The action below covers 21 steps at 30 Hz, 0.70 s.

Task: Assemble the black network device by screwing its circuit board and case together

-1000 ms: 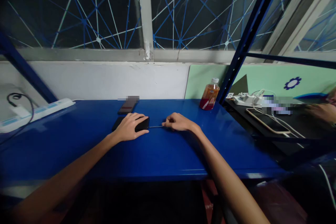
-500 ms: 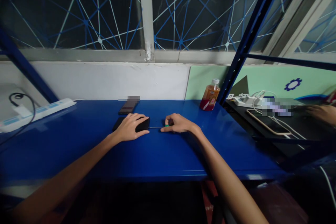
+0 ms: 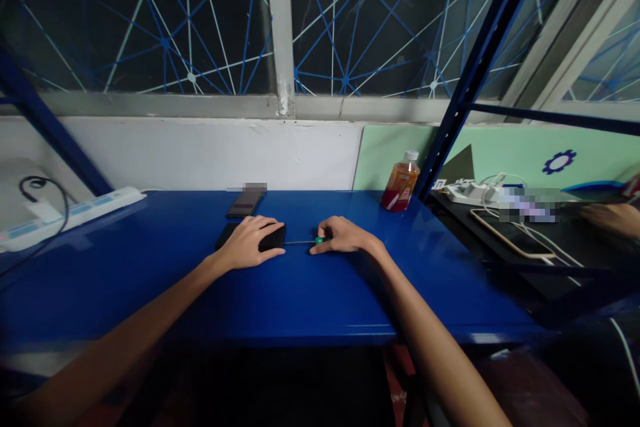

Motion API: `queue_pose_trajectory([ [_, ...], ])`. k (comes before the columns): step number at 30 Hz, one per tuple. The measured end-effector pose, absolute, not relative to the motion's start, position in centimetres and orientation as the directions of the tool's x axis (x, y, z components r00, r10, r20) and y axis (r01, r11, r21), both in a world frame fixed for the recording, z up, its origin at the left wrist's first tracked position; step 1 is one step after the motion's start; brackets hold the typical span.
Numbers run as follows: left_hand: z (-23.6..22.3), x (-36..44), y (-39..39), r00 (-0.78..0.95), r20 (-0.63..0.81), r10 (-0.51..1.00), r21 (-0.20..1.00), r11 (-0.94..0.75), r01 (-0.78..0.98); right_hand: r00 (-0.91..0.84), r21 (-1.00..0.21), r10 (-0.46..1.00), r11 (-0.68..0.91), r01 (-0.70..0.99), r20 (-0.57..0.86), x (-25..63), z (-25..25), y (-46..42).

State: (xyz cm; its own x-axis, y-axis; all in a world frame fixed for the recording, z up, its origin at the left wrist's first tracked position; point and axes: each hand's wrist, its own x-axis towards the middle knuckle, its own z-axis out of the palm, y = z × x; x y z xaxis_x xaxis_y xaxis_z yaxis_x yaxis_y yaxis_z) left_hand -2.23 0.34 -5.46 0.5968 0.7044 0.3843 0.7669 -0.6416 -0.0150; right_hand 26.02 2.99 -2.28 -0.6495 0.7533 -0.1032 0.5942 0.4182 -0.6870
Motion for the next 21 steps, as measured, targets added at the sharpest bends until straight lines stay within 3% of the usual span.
queue_pose_trajectory([
  [4, -5.47, -2.27, 0.36, 0.596, 0.387, 0.704, -0.010, -0.643, 0.766, -0.633, -0.728, 0.754, 0.334, 0.599, -0.175, 25.66, -2.13, 2.59],
  [9, -5.55, -2.34, 0.41, 0.597, 0.388, 0.702, -0.010, -0.645, 0.764, -0.638, -0.713, 0.768, 0.417, 0.564, -0.055, 25.83, -1.98, 2.71],
  [16, -5.58, -2.37, 0.45, 0.595, 0.396, 0.699, 0.000, -0.648, 0.762, -0.648, -0.623, 0.759, 0.477, 0.620, -0.064, 26.32, -1.93, 3.09],
  [21, -5.60, -2.39, 0.43, 0.594, 0.384, 0.707, 0.002, -0.644, 0.765, -0.643, -0.709, 0.758, 0.393, 0.586, -0.111, 26.06, -2.00, 2.84],
])
